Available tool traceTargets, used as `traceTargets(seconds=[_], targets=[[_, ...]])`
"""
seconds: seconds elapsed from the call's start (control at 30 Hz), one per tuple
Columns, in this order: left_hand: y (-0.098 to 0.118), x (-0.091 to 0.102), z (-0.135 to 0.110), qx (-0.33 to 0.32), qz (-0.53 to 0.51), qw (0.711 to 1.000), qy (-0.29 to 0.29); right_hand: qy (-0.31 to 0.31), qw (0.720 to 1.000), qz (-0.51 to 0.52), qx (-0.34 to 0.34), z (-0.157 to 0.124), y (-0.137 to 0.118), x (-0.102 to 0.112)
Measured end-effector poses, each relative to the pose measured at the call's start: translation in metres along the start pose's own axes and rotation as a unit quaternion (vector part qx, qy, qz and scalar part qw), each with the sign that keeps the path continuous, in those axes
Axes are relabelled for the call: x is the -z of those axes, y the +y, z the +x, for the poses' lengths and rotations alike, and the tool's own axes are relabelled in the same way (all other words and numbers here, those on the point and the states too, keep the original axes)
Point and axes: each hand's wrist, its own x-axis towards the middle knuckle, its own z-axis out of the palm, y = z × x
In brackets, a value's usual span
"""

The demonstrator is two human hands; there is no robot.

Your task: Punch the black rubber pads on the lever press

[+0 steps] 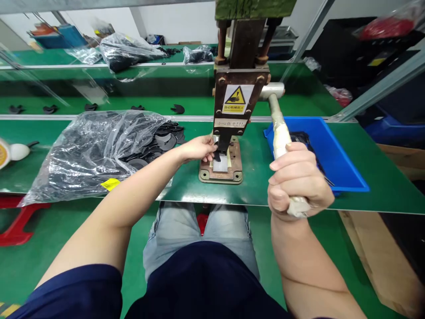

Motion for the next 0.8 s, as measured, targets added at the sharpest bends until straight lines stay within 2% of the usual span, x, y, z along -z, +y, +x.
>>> traceTargets(seconds=[0.03,0.1,0.17,0.23,0.3,0.4,0.47,0.53,0.63,0.8], targets=[[-0.001,0.012,-0.003,-0.021,-0.012,1.000,0.008,-0.002,1.000,0.003,0.002,0.000,0.000,0.001],[-0.005,0.042,-0.009,-0.062,0.004,0.996,0.069,-0.002,1.000,0.006,-0.001,0.001,0.000,0.001],[-0.014,0.072,-0.018,-0.089,0.089,0.982,0.140,-0.002,1.000,0.009,-0.001,0.001,0.000,0.001],[-0.027,0.095,-0.029,-0.075,0.208,0.962,0.160,0.006,1.000,0.009,-0.001,0.000,0.001,-0.001],[-0.040,0.104,-0.037,-0.025,0.320,0.933,0.163,0.019,1.000,0.009,0.003,0.000,0.002,-0.004],[-0.057,0.098,-0.040,0.033,0.436,0.881,0.178,0.029,1.000,0.010,0.007,-0.001,0.004,-0.006],[-0.063,0.090,-0.038,0.039,0.471,0.863,0.177,0.030,1.000,0.008,0.006,-0.001,0.004,-0.005],[-0.068,0.085,-0.034,0.042,0.473,0.864,0.168,0.022,1.000,0.003,0.003,-0.001,0.004,-0.004],[-0.072,0.080,-0.032,0.038,0.444,0.880,0.164,0.013,1.000,-0.004,-0.003,0.000,0.003,-0.002],[-0.076,0.063,-0.044,-0.034,0.381,0.902,0.199,0.022,1.000,0.006,0.008,0.000,0.004,-0.004]])
